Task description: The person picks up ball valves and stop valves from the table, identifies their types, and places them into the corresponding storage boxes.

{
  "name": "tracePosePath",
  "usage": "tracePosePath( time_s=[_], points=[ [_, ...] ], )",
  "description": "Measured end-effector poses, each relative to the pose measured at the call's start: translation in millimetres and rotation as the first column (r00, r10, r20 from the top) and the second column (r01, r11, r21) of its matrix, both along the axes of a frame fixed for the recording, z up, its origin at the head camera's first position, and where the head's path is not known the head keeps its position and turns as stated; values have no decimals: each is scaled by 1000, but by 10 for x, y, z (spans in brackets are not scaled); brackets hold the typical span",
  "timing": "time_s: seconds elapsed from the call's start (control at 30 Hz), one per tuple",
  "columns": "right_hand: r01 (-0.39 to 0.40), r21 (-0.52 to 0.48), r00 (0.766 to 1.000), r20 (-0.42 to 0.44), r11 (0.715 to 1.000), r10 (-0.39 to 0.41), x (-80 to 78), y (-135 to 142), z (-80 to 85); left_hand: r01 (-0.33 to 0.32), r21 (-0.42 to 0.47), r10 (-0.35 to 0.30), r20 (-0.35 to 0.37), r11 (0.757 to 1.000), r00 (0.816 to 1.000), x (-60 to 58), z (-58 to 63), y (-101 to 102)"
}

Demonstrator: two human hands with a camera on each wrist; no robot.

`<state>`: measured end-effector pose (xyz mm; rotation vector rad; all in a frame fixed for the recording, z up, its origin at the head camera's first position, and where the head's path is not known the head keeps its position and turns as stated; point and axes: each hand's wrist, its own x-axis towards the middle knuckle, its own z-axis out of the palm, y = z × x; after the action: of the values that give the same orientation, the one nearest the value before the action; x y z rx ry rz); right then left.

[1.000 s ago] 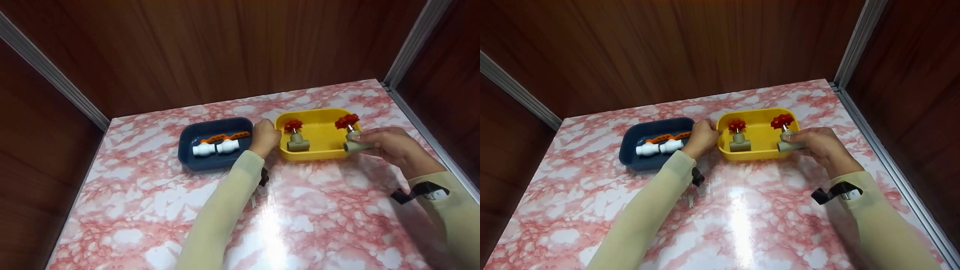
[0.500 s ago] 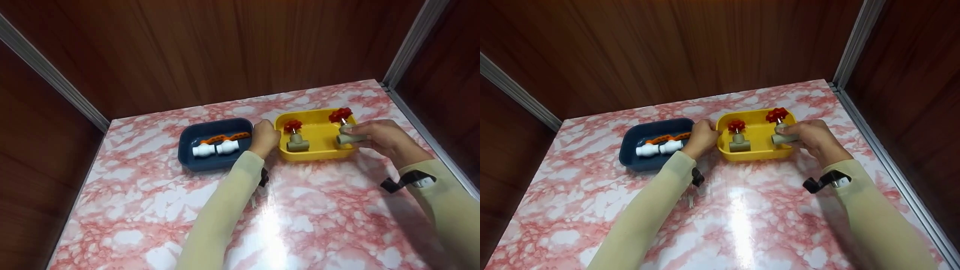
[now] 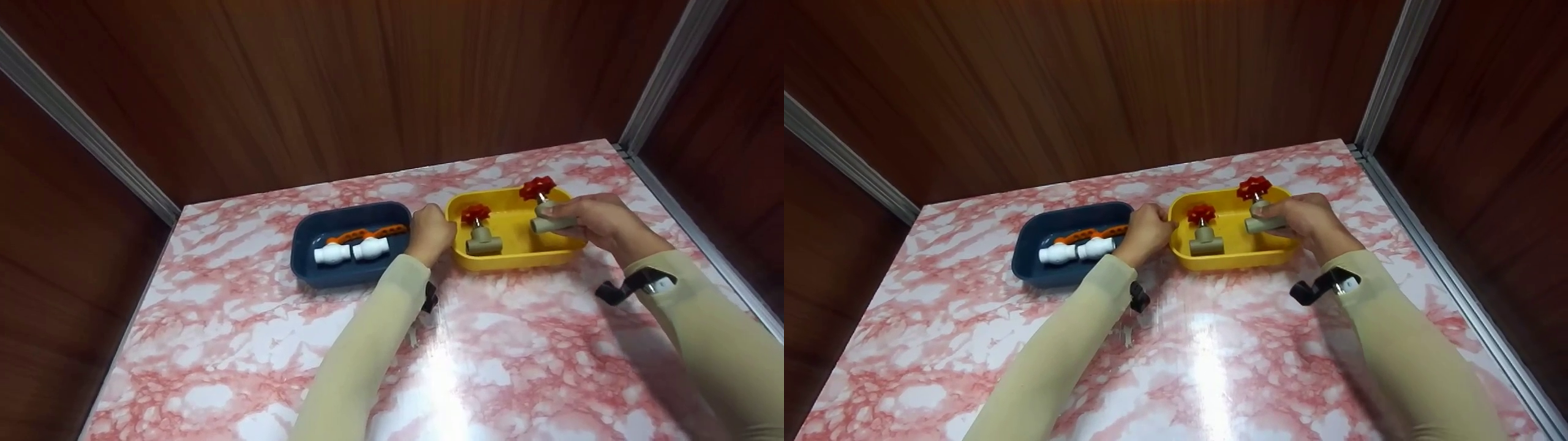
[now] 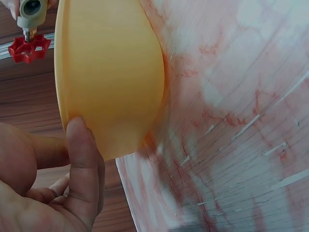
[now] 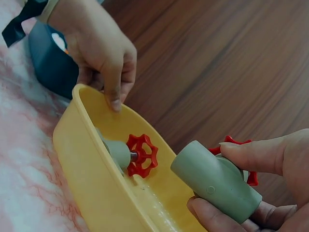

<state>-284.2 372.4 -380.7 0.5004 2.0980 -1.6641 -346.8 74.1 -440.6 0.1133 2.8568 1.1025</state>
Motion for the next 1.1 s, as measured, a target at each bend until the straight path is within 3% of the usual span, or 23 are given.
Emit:
tracePosePath(
  time_s=[0.2,0.37,0.43,0.6,0.87,0.9,0.93,1.0,1.1],
  points=[
    [23,22,999,26,999,-24,-88,-80,19,9,-20,-10,-53,1000,999,-537,-642,30],
    [38,50,999,28,998,-39,-157,-151,26,-5,-9,5,-7,1000,1000,-295,-323,22],
    [40,78,999,31,996,-42,-178,-176,13,2,-10,-2,-12,1000,1000,-254,-279,9],
    [45,146,997,50,988,-52,-207,-233,-54,-4,-29,3,-33,1000,999,-296,-340,23],
    [29,192,997,60,981,-41,-218,-302,-147,-4,-11,4,9,1000,1000,93,110,-10],
    [27,192,997,61,981,-40,-224,-310,-157,-4,-9,4,11,1000,1000,107,122,-11],
    [26,191,997,61,981,-38,-230,-320,-165,-5,-11,5,-6,1000,1000,56,36,-12],
    [24,178,998,57,984,-35,-243,-335,-188,0,-6,0,-2,1000,1000,0,-25,-14],
    [32,158,998,49,987,-40,-256,-356,-224,-4,-10,3,-17,1000,1000,-173,-228,-5]
  ],
)
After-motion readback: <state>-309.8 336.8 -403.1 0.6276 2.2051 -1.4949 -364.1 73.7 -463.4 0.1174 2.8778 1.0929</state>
